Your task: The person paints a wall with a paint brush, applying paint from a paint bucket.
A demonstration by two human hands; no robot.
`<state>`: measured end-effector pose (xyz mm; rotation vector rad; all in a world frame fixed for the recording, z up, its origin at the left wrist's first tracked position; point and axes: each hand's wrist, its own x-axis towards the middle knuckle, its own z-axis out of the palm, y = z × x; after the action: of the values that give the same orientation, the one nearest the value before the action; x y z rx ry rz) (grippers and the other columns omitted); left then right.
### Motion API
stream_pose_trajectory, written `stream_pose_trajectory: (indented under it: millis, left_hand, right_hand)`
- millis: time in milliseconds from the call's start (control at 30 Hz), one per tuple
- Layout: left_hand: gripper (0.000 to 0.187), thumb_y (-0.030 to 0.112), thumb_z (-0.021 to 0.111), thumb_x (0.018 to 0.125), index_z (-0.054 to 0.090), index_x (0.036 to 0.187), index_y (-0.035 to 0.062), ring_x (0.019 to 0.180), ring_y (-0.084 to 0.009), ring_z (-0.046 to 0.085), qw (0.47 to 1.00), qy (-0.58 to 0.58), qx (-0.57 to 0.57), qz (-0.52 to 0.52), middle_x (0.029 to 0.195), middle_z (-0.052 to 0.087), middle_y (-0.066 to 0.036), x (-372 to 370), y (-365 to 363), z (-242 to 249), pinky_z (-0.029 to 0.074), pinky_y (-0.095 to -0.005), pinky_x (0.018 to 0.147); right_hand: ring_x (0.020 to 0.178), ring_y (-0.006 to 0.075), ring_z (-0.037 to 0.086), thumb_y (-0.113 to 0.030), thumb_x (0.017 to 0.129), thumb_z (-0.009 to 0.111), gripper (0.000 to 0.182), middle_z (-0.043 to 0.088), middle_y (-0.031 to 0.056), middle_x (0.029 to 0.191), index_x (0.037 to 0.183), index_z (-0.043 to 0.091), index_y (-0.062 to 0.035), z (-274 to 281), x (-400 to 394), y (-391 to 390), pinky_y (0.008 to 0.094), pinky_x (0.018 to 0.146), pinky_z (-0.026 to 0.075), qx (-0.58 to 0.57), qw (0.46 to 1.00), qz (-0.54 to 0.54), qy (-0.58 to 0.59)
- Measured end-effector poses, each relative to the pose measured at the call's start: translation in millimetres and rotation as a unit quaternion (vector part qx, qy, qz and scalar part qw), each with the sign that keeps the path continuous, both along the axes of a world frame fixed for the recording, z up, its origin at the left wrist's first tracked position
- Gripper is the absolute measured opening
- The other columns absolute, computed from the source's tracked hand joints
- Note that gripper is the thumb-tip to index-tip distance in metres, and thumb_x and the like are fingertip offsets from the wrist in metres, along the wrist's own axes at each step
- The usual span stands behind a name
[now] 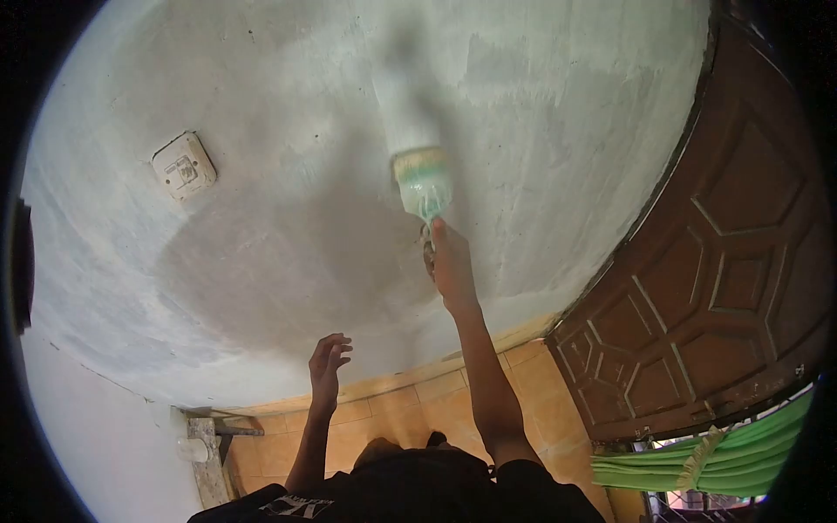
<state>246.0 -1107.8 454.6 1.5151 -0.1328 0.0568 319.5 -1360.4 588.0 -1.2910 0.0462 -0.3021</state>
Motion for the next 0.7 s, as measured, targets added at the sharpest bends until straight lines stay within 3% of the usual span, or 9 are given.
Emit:
stream_pose_trajectory:
  millis: [200,367,533,700]
  left_hand:
    - [0.024,0.019,0.052,0.096,0.058,0.113,0.0034,0.099,-0.0171,0.058,0.999,-0.04,0.019,-0.012,0.109,0.062,-0.008,2.5,2.3,10.9,0.047,-0.031,0.082]
    - [0.021,0.008,0.06,0.088,0.061,0.108,0.0038,0.101,-0.0223,0.058,0.977,-0.171,0.124,-0.016,0.109,0.062,-0.01,14.3,4.4,54.6,0.046,-0.0331,0.083]
    - [0.031,0.004,0.069,0.077,0.062,0.108,0.007,0.107,-0.0305,0.054,0.909,-0.342,0.237,0.012,0.114,0.06,-0.012,33.1,4.7,95.2,0.045,-0.0395,0.088]
    - [0.034,0.009,0.072,0.075,0.064,0.108,0.0117,0.12,-0.0326,0.046,0.855,-0.418,0.307,0.017,0.123,0.055,-0.01,47.6,-6.6,128.2,0.04,-0.0442,0.097]
  right_hand:
    - [0.046,0.0023,0.027,-0.053,0.097,0.042,0.046,0.033,-0.0083,0.056,0.077,0.049,-0.0123,91.6,29.6,5.4,0.02,0.042,0.02,-0.081,0.991,-0.001,-0.104]
    - [0.047,0.0026,0.027,-0.053,0.097,0.043,0.045,0.033,-0.0083,0.057,0.074,0.046,-0.0137,38.7,39.0,8.9,0.0206,0.042,0.02,-0.06,0.997,-0.029,-0.048]
    - [0.046,0.0022,0.03,-0.049,0.097,0.043,0.044,0.036,-0.0081,0.056,0.072,0.047,-0.0138,-29.6,9.1,13.1,0.0199,0.042,0.023,-0.032,0.997,-0.031,0.061]
    - [0.045,0.0024,0.028,-0.054,0.096,0.044,0.047,0.034,-0.007,0.055,0.071,0.044,-0.0133,8.4,-4.5,20.3,0.0198,0.04,0.022,-0.025,0.997,-0.076,0.01]
